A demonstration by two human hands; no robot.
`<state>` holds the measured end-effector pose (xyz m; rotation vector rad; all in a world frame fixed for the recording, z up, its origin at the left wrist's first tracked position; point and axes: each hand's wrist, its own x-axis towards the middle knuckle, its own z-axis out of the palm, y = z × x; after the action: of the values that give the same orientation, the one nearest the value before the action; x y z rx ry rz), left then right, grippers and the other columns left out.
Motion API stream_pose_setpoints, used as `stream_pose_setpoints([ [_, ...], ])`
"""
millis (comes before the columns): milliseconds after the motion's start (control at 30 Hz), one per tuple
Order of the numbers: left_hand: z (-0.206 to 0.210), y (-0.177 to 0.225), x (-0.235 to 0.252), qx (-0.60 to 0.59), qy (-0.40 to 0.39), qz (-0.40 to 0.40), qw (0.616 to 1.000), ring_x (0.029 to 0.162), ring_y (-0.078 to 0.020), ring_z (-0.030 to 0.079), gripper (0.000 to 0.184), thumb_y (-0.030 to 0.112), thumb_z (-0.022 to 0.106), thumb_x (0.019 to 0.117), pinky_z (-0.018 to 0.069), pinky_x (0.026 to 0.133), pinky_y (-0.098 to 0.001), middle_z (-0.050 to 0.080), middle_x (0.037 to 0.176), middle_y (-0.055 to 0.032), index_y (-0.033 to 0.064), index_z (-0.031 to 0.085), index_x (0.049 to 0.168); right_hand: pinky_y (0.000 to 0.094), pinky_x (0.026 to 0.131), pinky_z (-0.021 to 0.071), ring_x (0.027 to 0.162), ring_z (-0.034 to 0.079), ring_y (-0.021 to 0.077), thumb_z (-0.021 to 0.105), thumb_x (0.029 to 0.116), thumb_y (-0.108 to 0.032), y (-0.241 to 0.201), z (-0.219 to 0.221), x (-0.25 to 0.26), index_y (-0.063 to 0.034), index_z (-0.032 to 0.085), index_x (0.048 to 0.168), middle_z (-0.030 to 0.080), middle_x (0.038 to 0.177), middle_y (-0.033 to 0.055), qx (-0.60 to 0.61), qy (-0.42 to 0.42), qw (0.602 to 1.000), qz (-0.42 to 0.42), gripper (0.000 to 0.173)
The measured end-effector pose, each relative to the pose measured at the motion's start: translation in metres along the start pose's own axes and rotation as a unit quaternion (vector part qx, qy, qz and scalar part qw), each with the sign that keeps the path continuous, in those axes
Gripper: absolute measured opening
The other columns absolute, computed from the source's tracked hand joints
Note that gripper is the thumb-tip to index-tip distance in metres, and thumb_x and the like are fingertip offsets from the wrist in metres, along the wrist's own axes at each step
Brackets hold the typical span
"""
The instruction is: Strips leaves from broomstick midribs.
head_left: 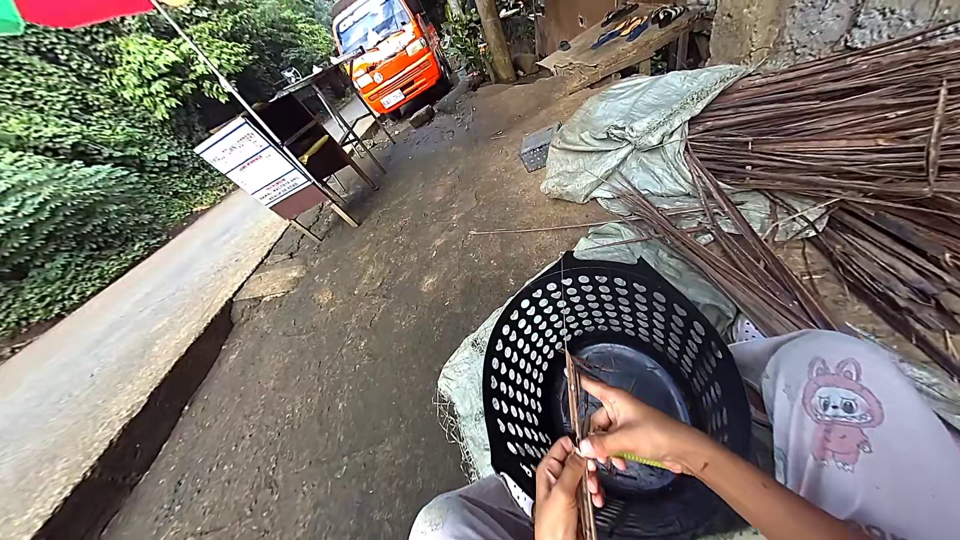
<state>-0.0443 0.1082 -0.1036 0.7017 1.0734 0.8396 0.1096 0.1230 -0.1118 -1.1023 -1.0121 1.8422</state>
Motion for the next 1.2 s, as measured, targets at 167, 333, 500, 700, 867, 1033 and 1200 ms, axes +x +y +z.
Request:
stream_pose_setpoints([
  [167, -0.002, -0.002, -0.002, -0.013, -0.019, 0.002, 1.0, 0.048, 0.0051, 0.056, 0.04, -0.01, 0.026, 0.1003, 0.0478, 0.051, -0.0092, 0.059, 0.058, 0.0081, 0.0082, 0.054, 0.079, 0.0145, 0.055, 0.046, 0.053, 0.055, -0.0018, 0.064, 0.0817, 0.012, -0.002, -0.001, -0.002, 0.0042, 0.005, 0.157, 0.059, 0.066, -0.0064, 0.007, -0.002, 1.0, -0.009, 0.096],
  [333, 0.002, -0.007, -0.001, -0.026, -0.015, 0.01, 0.999, 0.047, 0.0054, 0.055, 0.039, -0.01, 0.026, 0.1011, 0.0472, 0.05, -0.0085, 0.059, 0.057, 0.0084, 0.0079, 0.054, 0.08, 0.0152, 0.055, 0.047, 0.053, 0.056, -0.0007, 0.065, 0.0794, 0.014, 0.002, 0.002, 0.0, 0.0043, 0.002, 0.157, 0.06, 0.067, -0.0057, 0.019, 0.03, 0.999, -0.03, 0.1],
  [500, 0.003, -0.005, -0.002, -0.016, 0.007, 0.008, 1.0, 0.046, 0.005, 0.053, 0.037, -0.011, 0.027, 0.1021, 0.0465, 0.049, -0.0087, 0.058, 0.057, 0.0075, 0.0052, 0.054, 0.082, 0.0157, 0.056, 0.0473, 0.056, 0.058, -0.0006, 0.064, 0.0806, 0.014, 0.005, 0.006, 0.001, 0.0033, 0.002, 0.159, 0.064, 0.072, -0.0042, 0.018, 0.062, 0.996, -0.063, 0.1],
  [700, 0.002, -0.002, 0.001, -0.018, 0.019, -0.008, 1.0, 0.046, 0.0056, 0.052, 0.034, -0.011, 0.029, 0.103, 0.0458, 0.048, -0.0082, 0.056, 0.058, 0.0074, 0.0036, 0.054, 0.085, 0.0168, 0.058, 0.0485, 0.058, 0.059, -0.0001, 0.064, 0.0823, 0.015, 0.008, 0.005, 0.009, 0.0062, 0.006, 0.158, 0.064, 0.072, -0.003, 0.001, 0.12, 0.989, -0.092, 0.096],
  [867, -0.001, -0.001, 0.003, -0.021, 0.02, -0.024, 0.999, 0.047, 0.0055, 0.052, 0.032, -0.009, 0.027, 0.1046, 0.0457, 0.048, -0.008, 0.055, 0.059, 0.0072, 0.0032, 0.053, 0.088, 0.0168, 0.058, 0.0468, 0.058, 0.057, 0.0, 0.063, 0.0837, 0.016, 0.006, -0.005, 0.025, 0.008, 0.006, 0.157, 0.063, 0.073, -0.0009, -0.004, 0.159, 0.981, -0.108, 0.094],
  [1033, -0.002, -0.001, 0.002, -0.023, 0.024, -0.034, 0.999, 0.046, 0.0057, 0.052, 0.031, -0.009, 0.028, 0.1051, 0.0459, 0.049, -0.0078, 0.055, 0.06, 0.0071, 0.0031, 0.052, 0.089, 0.0168, 0.058, 0.0471, 0.059, 0.058, 0.0008, 0.062, 0.086, 0.017, -0.003, -0.013, 0.032, 0.0061, 0.005, 0.158, 0.062, 0.075, 0.0011, -0.021, 0.154, 0.984, -0.087, 0.093],
  [1200, -0.002, -0.001, 0.003, -0.011, 0.021, -0.042, 0.999, 0.047, 0.0058, 0.05, 0.03, -0.007, 0.027, 0.1061, 0.0449, 0.049, -0.0077, 0.053, 0.062, 0.0071, 0.0034, 0.051, 0.091, 0.0174, 0.059, 0.0485, 0.058, 0.059, 0.0017, 0.062, 0.0852, 0.017, 0.0, -0.019, 0.036, 0.0049, 0.006, 0.159, 0.063, 0.074, 0.0012, -0.029, 0.143, 0.985, -0.089, 0.093],
])
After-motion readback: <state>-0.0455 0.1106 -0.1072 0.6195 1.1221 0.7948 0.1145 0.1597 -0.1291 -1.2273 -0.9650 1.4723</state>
